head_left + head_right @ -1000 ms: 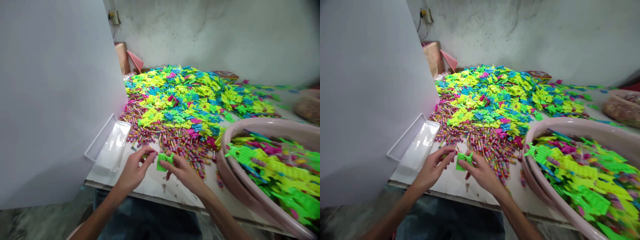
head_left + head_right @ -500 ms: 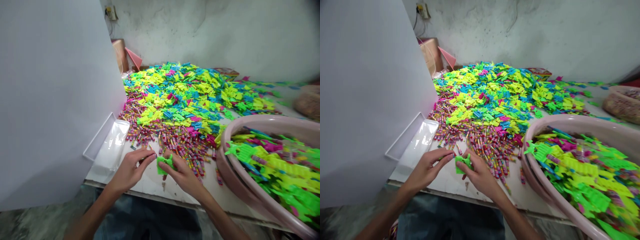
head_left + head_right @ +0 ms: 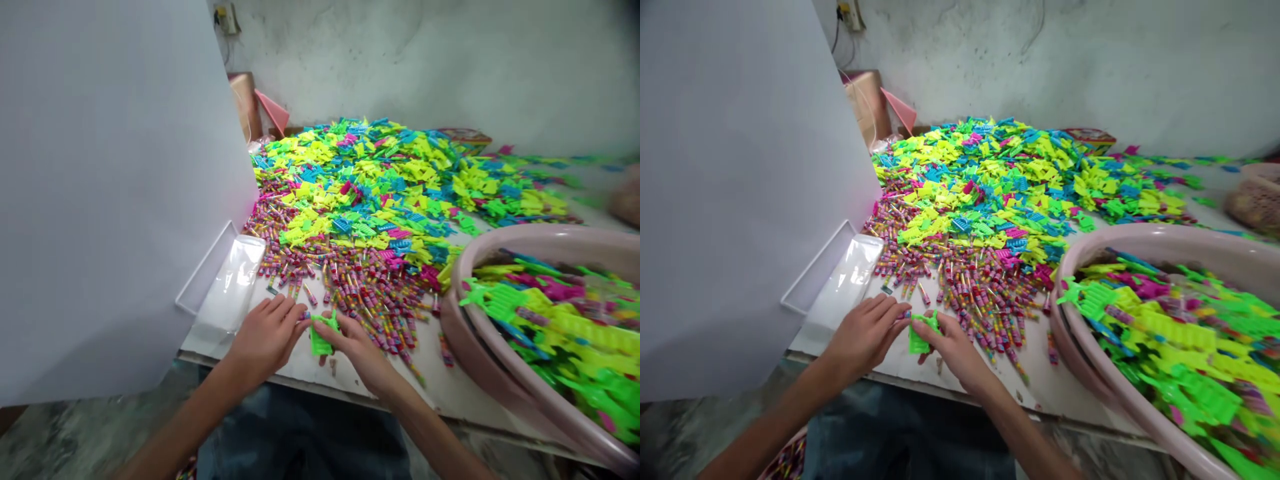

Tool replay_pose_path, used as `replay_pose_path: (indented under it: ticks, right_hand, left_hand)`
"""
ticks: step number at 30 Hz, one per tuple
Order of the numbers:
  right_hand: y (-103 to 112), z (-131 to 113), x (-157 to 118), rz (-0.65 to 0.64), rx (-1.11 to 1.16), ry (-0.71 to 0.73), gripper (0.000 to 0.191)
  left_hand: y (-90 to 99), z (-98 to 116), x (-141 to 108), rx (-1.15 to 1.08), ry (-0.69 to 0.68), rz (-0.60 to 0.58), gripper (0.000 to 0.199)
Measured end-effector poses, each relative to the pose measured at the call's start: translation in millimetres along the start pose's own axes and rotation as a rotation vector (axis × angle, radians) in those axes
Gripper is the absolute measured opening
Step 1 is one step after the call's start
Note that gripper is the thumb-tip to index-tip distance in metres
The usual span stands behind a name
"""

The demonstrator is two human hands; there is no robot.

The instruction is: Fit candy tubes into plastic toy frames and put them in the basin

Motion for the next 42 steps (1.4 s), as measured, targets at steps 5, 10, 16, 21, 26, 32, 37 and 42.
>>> replay_pose_path:
  ticks: [5, 10, 16, 21, 26, 32, 37, 42]
  right_hand:
    - [-4, -6, 1, 0.008, -0.036, 0.015, 0.036]
    - [-3, -3, -2, 0.057, -0.088, 0.029, 0.036]
    - [5, 9, -2, 0.046, -0.076, -0.016, 0.039]
    - [12, 13, -3, 0.086, -0.071, -0.028, 0.040]
    - [8, 9, -1, 0.092, -0.008, -0.032, 0.038]
    - [12, 0, 0, 0.039, -0.009, -0.046, 0.035]
    - [30, -13, -4, 0.003, -0.112, -0.003, 0.032]
    - [83, -59, -19, 0.323, -0.096, 0.228, 0.034]
  left_hand:
    - [9.2, 11, -5, 0.241, -0.039, 0.083, 0.071]
    - [4.4, 9, -8, 0.155, -0.034, 0.100, 0.055]
    - [-4.5, 9, -9, 0.049, -0.014, 0.092, 0.048]
    - [-9.4, 13, -8, -0.006, -0.031, 0.072, 0.041]
    - [-11.9, 14, -9, 0.054, -0.027, 0.086, 0.035]
    - [-10.8, 12, -6, 0.049, 0.007, 0.134, 0.035]
    - [-16.3, 4, 2, -0.063, 0.049, 0.139, 0.043]
    - [-31.9, -46, 14, -0.116, 0.282, 0.245, 0.038]
Point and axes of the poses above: each hand's wrist, its own x-axis towards the middle knuckle, its own y-axis out of the back of the hand, z = x × y, the point moved 8 cm from there along x, towards the middle knuckle, and after that the axes turned 14 degrees about x, right-handed, at the moved point
